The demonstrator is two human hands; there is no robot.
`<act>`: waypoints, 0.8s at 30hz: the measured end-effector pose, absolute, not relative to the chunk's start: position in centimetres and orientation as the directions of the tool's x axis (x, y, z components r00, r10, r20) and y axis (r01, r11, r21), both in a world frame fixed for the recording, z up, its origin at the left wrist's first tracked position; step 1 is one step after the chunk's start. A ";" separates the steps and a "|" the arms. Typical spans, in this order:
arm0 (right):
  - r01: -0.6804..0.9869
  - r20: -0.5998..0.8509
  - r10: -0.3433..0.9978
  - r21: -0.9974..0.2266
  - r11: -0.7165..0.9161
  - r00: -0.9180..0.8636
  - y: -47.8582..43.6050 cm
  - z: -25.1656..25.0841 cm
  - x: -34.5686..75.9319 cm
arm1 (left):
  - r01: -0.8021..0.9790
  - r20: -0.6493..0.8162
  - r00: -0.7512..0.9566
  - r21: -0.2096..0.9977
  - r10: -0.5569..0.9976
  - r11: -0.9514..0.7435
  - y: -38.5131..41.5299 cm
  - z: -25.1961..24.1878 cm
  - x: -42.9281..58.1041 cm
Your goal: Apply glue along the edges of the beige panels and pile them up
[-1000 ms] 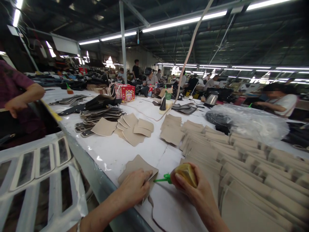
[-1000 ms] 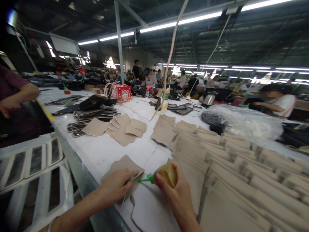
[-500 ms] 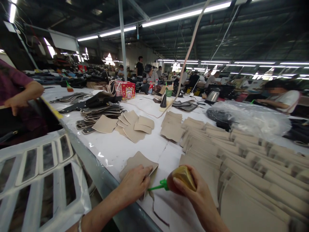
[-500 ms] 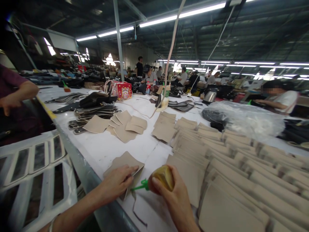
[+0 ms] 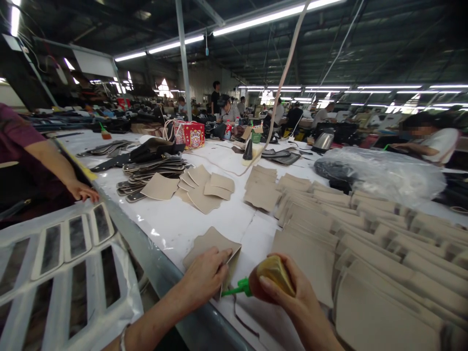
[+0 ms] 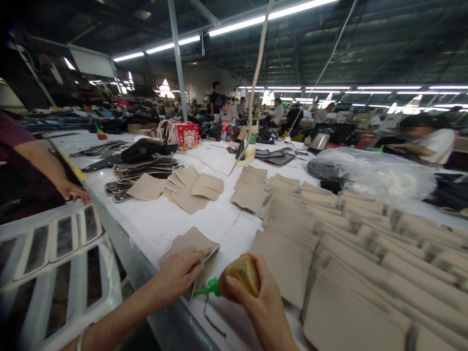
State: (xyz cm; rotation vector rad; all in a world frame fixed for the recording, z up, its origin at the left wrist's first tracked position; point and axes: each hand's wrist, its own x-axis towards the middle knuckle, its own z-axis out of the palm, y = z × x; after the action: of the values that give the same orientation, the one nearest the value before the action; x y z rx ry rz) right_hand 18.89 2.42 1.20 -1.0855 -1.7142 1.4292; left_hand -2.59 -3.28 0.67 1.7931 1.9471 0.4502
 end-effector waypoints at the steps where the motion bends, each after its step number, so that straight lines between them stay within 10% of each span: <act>1: 0.186 -0.024 0.892 -0.980 0.068 -0.452 2.5 1.2 18.9 | 0.846 -0.105 -0.051 0.524 0.993 0.098 -3.3 0.7 -2.6; 24: 0.353 0.239 0.932 -0.876 0.328 -0.271 4.9 2.4 18.9 | 0.843 -0.121 -0.030 0.531 0.992 0.090 -2.3 0.0 -2.6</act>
State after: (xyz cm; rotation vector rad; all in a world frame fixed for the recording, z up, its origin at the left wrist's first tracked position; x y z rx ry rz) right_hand 18.90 4.94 2.36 -1.1451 -1.7970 0.9174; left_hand -2.65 -2.31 0.03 1.7983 1.9198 0.4358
